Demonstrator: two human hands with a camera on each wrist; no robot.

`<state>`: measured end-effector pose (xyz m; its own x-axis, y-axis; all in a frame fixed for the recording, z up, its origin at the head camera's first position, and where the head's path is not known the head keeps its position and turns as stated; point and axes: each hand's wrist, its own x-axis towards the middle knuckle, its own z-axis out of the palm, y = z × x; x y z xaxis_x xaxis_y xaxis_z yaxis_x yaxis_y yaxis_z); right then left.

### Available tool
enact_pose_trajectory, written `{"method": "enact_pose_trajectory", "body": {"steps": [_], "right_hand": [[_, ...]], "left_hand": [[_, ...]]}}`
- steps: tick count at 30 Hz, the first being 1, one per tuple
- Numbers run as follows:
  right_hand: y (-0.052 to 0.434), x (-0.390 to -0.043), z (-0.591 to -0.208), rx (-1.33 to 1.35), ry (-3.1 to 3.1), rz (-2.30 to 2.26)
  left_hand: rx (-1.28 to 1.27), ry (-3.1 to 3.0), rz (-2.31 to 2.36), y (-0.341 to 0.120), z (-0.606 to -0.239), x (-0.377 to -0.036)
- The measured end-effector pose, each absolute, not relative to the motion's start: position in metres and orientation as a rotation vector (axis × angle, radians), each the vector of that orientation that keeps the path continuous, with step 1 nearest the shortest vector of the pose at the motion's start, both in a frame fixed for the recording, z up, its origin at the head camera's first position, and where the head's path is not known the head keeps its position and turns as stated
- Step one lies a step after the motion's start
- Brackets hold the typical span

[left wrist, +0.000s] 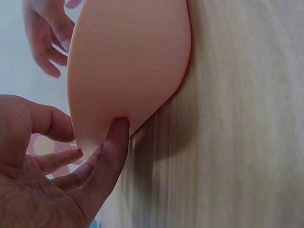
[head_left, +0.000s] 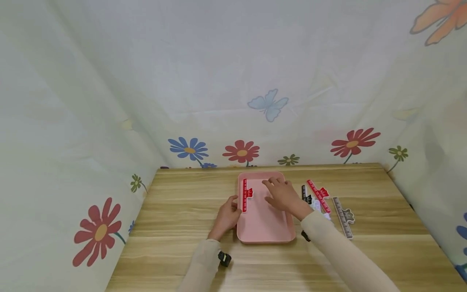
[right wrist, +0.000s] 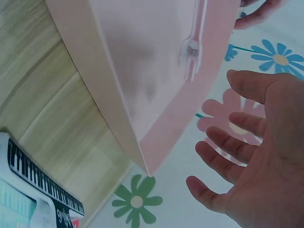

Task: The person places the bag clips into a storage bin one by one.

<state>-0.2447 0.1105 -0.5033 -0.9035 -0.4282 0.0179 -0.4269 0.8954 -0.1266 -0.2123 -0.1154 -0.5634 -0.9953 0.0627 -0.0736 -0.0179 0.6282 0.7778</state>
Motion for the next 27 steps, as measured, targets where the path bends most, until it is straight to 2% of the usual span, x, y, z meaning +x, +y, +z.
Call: {"method": "enact_pose_trajectory", "body": {"steps": [10, 27], "right_hand": [[0.146, -0.225, -0.493, -0.675, 3.127, -0.265], [0.199, -0.223, -0.507, -0.615, 3.166, -0.333]], "left_hand": [[0.052, 2.735, 1.346, -0.115, -0.564, -0.212], [0.068, 2.751, 1.319, -0.117, -0.564, -0.213]]}}
